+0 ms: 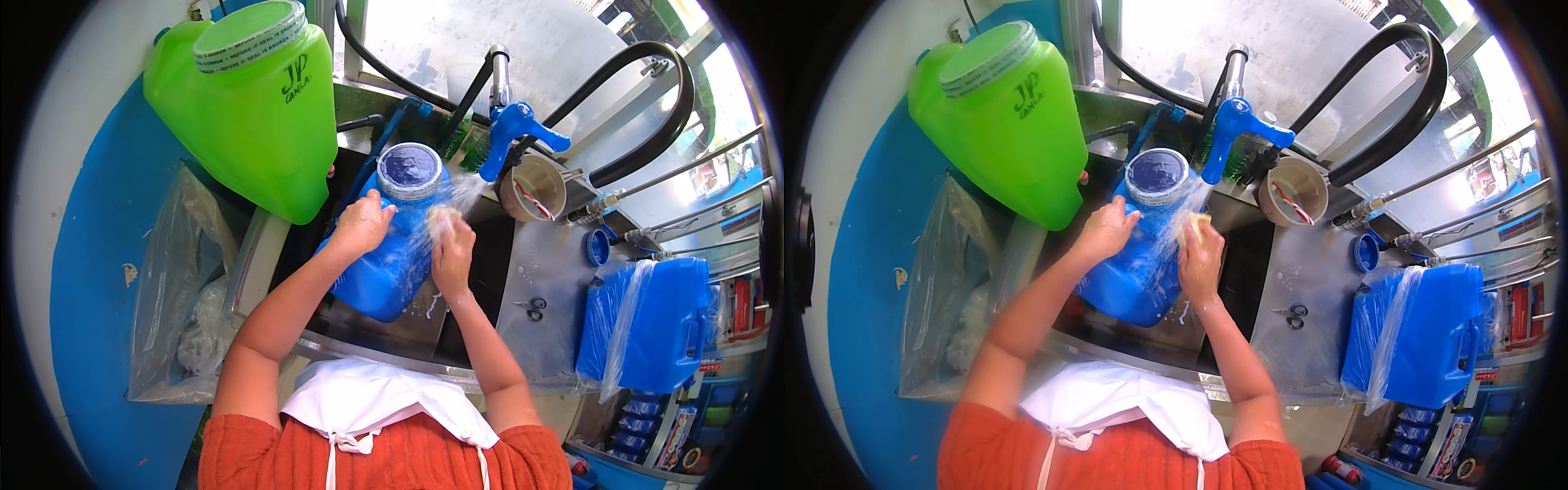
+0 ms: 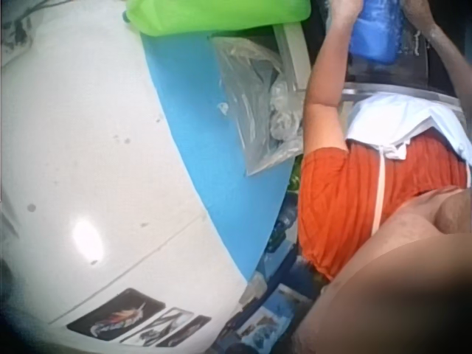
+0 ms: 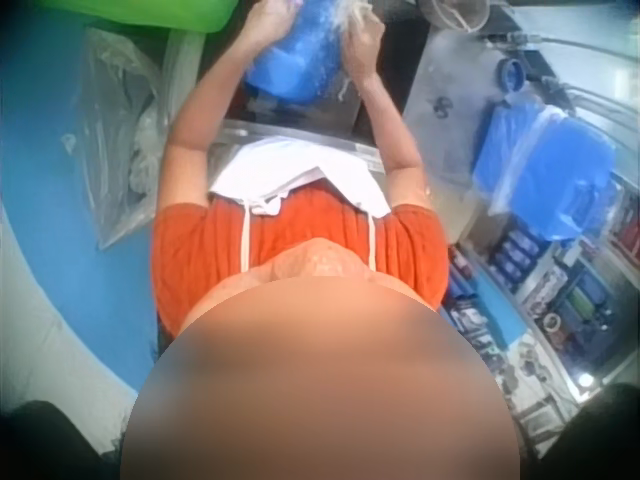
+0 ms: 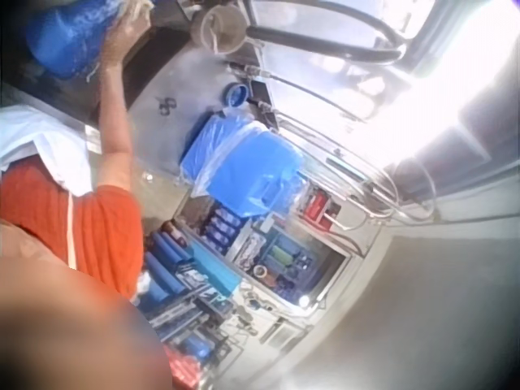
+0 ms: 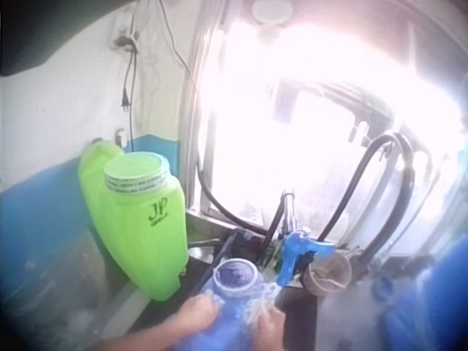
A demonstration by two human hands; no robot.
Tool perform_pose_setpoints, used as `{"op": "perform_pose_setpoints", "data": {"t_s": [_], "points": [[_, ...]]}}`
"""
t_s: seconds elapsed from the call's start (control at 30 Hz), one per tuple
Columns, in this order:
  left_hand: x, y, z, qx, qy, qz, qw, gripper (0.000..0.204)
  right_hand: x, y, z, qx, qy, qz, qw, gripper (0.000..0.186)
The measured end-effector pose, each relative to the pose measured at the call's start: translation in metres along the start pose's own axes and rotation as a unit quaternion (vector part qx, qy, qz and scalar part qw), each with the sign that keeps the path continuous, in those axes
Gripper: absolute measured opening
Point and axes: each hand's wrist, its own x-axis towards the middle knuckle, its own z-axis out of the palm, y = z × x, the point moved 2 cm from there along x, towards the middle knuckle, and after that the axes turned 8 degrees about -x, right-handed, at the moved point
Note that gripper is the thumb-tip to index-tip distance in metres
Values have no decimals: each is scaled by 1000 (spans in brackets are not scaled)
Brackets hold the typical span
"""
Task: The person washes a blue plastic water container with a sponge under running water, rinses it, and places it on a stainless steel counter. They then wrap the container in a clear plastic bag and move it to a storage rack with other wrapped containers.
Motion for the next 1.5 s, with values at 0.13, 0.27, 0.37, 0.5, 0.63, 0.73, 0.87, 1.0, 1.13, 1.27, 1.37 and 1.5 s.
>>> {"op": "perform_pose_setpoints", "data": {"t_s": [0.13,0.27,0.37,0.5,0.63,0.73,0.87,1.0,1.13,1.27,1.37,1.5], "points": [[-4,11,14,-23,22,23,999,41,35,4,34,-47,28,-50,997,23],[-1,4,7,-11,31,15,999,39,54,19,43,-19,39,67,997,15],[-1,4,1,10,19,18,1000,38,68,10,29,42,73,34,996,14],[-12,18,4,4,-35,71,997,36,101,-22,10,-128,15,-197,972,16],[-20,24,5,21,-75,86,993,39,138,3,-4,-79,-29,5,996,16],[-19,25,3,35,-70,110,991,44,139,13,-6,-18,-101,-209,972,18],[-20,33,10,11,-73,150,986,44,127,17,-8,-88,-88,-331,935,20],[-25,40,17,27,-103,148,983,43,121,20,-3,-26,-246,-302,921,13],[-29,41,15,15,-102,157,982,43,127,44,0,-59,-215,-254,941,15],[-26,22,7,3,-63,75,995,44,118,63,-5,-54,-146,103,982,21],[-8,-4,-6,10,11,28,999,46,67,31,2,91,-160,222,957,41],[16,-35,-14,-22,67,-25,997,41,-40,-32,43,158,-120,-8,980,67]]}}
